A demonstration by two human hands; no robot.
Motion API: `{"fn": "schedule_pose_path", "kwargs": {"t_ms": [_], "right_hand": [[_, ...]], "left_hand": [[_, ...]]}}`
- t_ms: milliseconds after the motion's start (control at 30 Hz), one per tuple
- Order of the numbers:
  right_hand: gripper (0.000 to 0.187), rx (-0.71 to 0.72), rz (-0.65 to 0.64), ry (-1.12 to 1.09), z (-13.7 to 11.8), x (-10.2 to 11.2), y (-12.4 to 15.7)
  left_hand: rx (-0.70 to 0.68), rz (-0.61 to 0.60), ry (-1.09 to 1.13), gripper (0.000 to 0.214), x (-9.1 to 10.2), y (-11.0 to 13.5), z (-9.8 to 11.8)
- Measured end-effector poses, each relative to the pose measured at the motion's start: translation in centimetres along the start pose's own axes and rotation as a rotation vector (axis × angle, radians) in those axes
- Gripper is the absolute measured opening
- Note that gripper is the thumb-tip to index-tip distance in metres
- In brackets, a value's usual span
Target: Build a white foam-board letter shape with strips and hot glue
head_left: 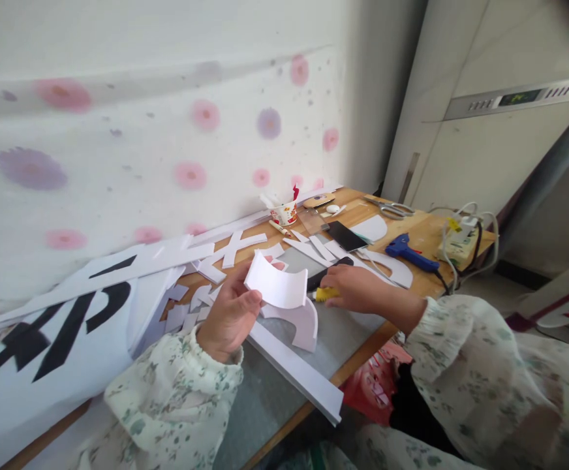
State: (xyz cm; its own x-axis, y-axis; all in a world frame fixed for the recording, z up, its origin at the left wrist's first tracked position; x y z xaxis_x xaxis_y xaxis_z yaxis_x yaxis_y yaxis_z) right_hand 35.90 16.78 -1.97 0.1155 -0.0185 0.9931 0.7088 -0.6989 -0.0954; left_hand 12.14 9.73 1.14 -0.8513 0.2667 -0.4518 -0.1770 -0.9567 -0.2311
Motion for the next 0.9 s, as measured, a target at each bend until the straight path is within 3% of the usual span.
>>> {"fn": "schedule_pose_path", "kwargs": {"t_ms": [233, 433, 533, 600, 667, 800, 900], "right_hand": [[0.021, -0.013, 0.026, 0.074, 0.4, -1.4, 0.2], [0.018, -0.17, 0.119, -0.019, 2.0, 0.7, 1.3], [0.026, -0.214, 0.295, -0.332, 1.8, 2.7, 2.4], [0.03, -0.174, 0.434, -0.593, 0.6, 3.8, 3.3], [0.032, -0.095, 0.521, -0.659, -1.0, 4.7, 4.1], [0.032, 0.056, 0.595, -0.48, -3.1, 5.4, 4.7], [0.036, 0.027, 0.624, -0.573, -2.9, 5.5, 4.4]], "left_hand": [[0.048, 0.019, 0.015, 0.056, -0.3, 0.2, -0.2], [0.002, 0.018, -0.001, 0.058, -0.9, 0.6, -0.1], [-0.01, 0.004, -0.038, 0.06, -1.0, 0.8, -0.3], [-0.025, 0.0, -0.085, 0.062, -1.0, 0.8, -0.4], [-0.026, -0.012, -0.112, 0.063, -1.1, 1.0, -0.5], [0.137, -0.076, -0.005, 0.06, -1.7, 1.6, -0.3], [0.357, -0.077, 0.08, 0.065, -2.4, 2.1, 0.2]]}}
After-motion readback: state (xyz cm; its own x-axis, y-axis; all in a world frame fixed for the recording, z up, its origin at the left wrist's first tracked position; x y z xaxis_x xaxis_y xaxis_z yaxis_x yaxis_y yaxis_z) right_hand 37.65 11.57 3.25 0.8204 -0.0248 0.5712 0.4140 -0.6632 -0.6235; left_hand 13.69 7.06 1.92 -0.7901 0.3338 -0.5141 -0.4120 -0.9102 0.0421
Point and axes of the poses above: each hand's wrist, its own y-axis away from the middle knuckle, its own x-axis out of the back of the hand, z = x × y, the point moved 1 cm from there along -y, towards the middle knuckle, and after that the axes turned 7 degrees about y, right-handed, at the moved point
